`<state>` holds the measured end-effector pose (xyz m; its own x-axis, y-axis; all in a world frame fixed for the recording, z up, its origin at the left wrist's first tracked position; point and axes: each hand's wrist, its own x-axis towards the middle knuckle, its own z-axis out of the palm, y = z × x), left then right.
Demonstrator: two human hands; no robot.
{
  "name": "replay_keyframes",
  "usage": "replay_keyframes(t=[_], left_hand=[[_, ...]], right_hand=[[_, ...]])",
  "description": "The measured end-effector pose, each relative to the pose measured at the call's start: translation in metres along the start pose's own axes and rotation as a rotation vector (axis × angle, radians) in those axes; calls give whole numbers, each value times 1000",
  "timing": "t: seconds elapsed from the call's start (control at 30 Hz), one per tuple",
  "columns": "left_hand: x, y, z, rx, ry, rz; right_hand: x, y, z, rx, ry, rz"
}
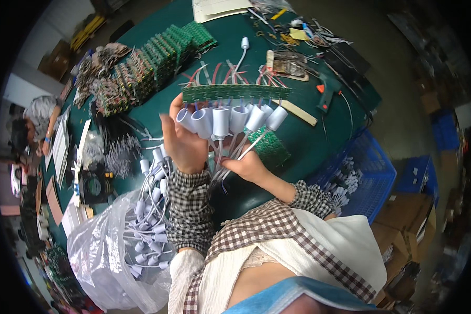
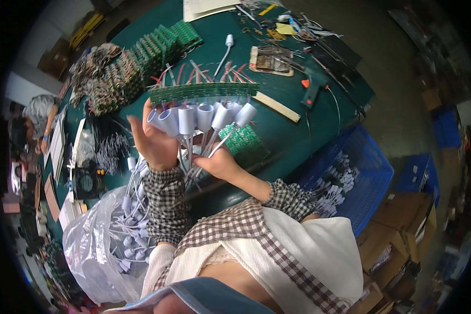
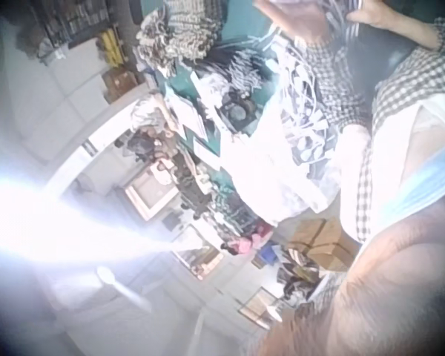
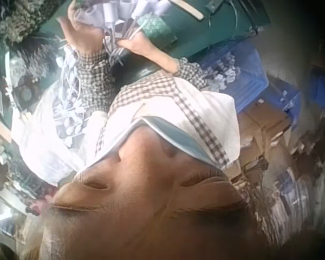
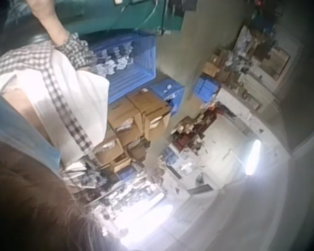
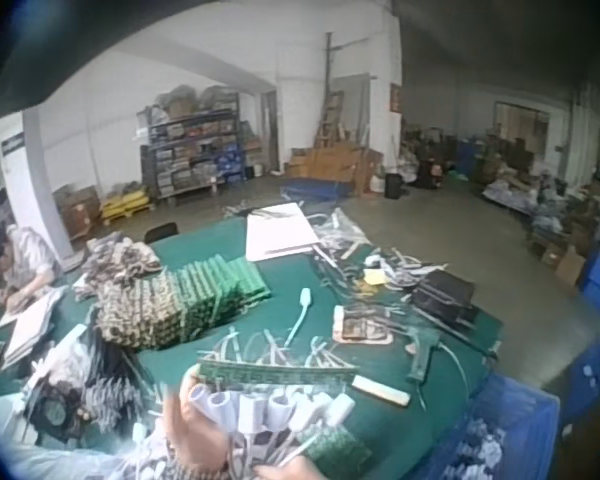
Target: The person places an assembled circuit board into a basket, then attaches wires from individual components onto a new circuit board using a soldering iron.
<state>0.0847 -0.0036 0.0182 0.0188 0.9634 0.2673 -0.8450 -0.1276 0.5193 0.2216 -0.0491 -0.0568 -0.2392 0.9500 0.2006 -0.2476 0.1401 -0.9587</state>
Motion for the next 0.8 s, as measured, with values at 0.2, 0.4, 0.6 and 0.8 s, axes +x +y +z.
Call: replay_keyframes(t=[0.2, 0.4, 0.6, 0.8], left_hand=[[-32, -30, 28, 930, 159, 36], [-54, -68, 71, 833, 27, 130], [-73, -120, 76, 745, -529, -226], [-82, -107, 44, 752, -505, -613]], right_hand=[[-19, -17, -27, 81, -20, 121], [-61, -51, -47, -11, 117, 46], [-157, -53, -117, 193, 722, -35], [-314, -5, -203, 193, 1303, 68]])
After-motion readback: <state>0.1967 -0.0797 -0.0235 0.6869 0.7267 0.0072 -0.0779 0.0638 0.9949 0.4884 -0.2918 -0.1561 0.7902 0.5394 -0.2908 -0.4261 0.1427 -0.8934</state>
